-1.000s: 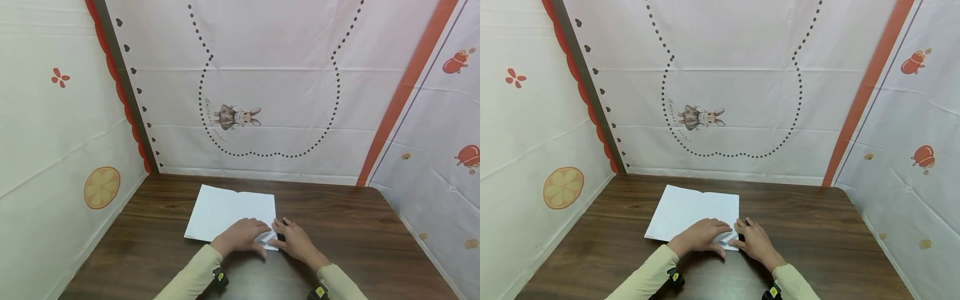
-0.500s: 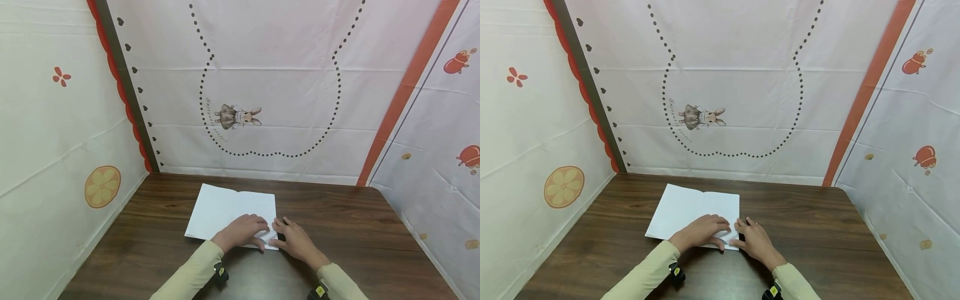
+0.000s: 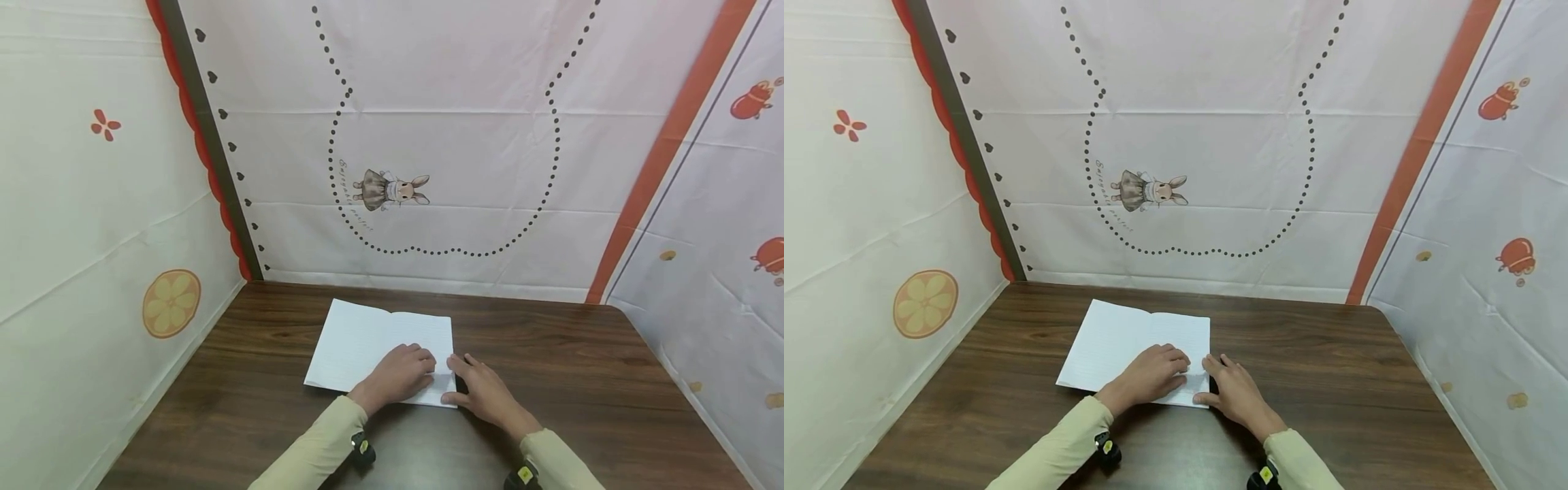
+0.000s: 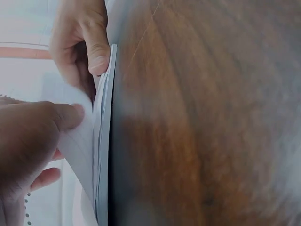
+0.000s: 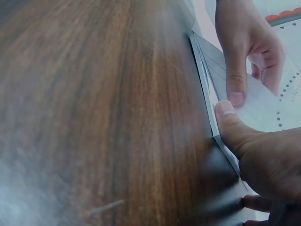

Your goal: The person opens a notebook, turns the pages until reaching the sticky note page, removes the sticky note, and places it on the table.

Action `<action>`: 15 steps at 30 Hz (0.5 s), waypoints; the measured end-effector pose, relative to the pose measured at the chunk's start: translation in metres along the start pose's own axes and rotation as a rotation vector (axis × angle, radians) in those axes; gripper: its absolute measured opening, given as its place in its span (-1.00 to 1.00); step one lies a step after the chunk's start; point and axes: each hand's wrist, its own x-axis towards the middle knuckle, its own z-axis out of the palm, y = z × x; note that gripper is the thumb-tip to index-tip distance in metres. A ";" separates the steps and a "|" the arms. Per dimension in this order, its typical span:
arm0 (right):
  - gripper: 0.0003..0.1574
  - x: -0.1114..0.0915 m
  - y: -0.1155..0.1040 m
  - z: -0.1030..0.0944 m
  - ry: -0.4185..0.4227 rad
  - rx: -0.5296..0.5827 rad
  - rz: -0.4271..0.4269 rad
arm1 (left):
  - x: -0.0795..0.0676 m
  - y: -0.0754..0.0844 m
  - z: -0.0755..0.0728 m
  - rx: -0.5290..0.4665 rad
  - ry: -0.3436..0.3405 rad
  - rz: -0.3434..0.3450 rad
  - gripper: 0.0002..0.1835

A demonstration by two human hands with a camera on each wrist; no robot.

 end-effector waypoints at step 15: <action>0.02 0.004 0.001 0.001 -0.028 -0.006 0.025 | -0.013 -0.003 -0.033 0.089 0.256 -0.194 -0.88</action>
